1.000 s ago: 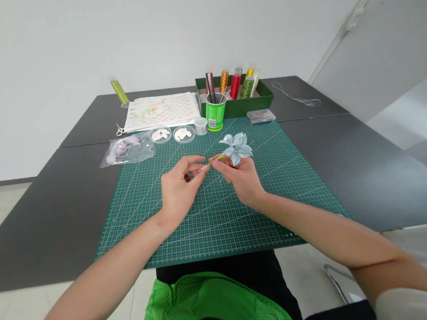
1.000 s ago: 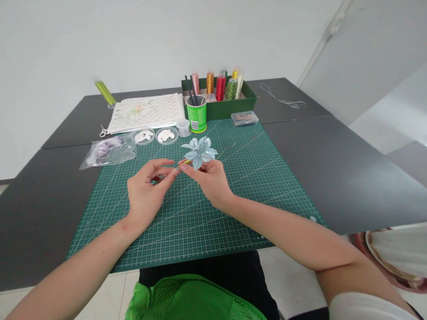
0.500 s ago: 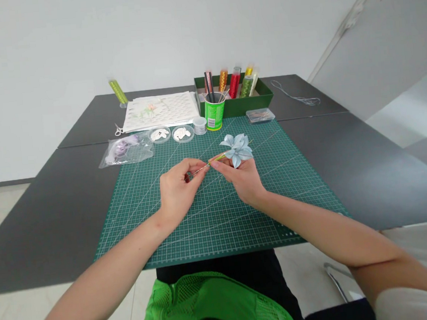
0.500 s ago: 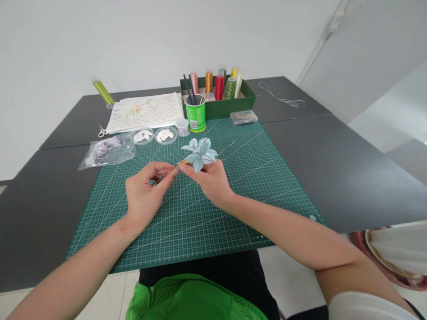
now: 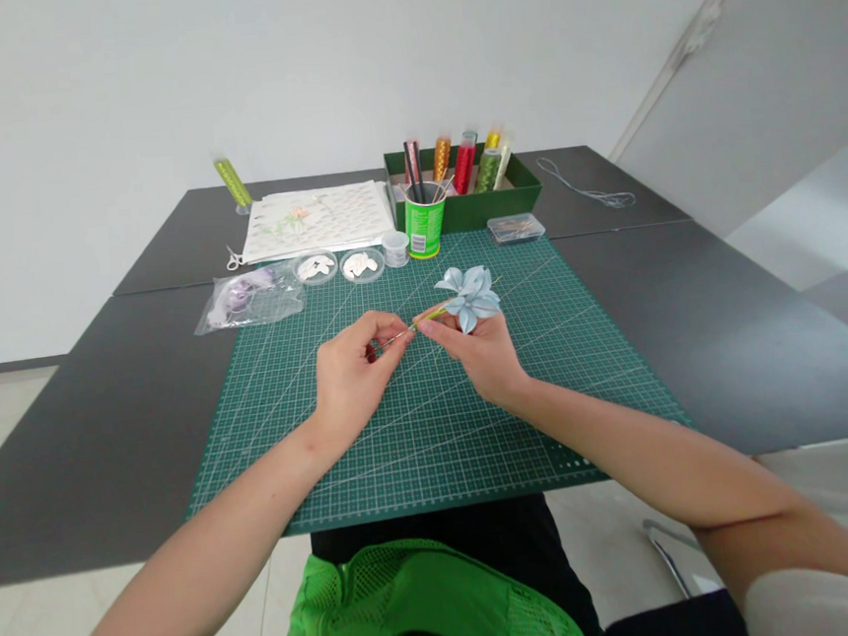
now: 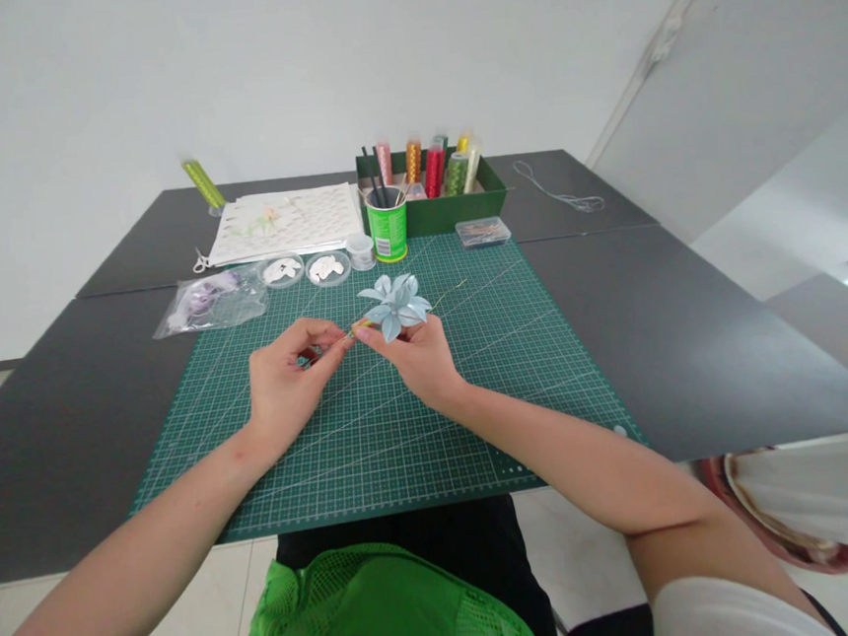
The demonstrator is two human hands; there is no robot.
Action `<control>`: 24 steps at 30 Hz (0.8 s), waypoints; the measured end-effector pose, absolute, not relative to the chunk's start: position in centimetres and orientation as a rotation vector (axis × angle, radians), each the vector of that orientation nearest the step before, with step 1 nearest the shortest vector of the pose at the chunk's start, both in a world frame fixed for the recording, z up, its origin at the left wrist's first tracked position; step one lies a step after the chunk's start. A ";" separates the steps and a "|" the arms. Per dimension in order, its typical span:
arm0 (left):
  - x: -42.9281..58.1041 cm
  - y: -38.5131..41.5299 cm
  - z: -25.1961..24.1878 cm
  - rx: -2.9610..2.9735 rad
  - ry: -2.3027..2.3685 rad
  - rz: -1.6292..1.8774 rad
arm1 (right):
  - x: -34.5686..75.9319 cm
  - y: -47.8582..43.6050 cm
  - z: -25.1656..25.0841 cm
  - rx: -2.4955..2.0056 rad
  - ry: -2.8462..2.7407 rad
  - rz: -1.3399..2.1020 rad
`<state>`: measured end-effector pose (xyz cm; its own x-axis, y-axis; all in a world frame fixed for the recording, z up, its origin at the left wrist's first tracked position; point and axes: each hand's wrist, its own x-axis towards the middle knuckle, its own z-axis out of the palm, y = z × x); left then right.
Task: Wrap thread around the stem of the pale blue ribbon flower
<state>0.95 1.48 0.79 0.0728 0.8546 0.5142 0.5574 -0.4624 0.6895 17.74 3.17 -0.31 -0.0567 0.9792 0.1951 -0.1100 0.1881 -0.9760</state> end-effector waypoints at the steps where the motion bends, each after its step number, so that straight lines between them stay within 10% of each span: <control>1: 0.9 1.5 0.8 2.047 1.408 1.341 | 17.7 3.2 -0.3 -0.952 -1.258 1.163; 24: 0.4 2.9 1.0 1.665 1.006 1.000 | 18.4 3.3 0.2 -0.924 -1.378 1.149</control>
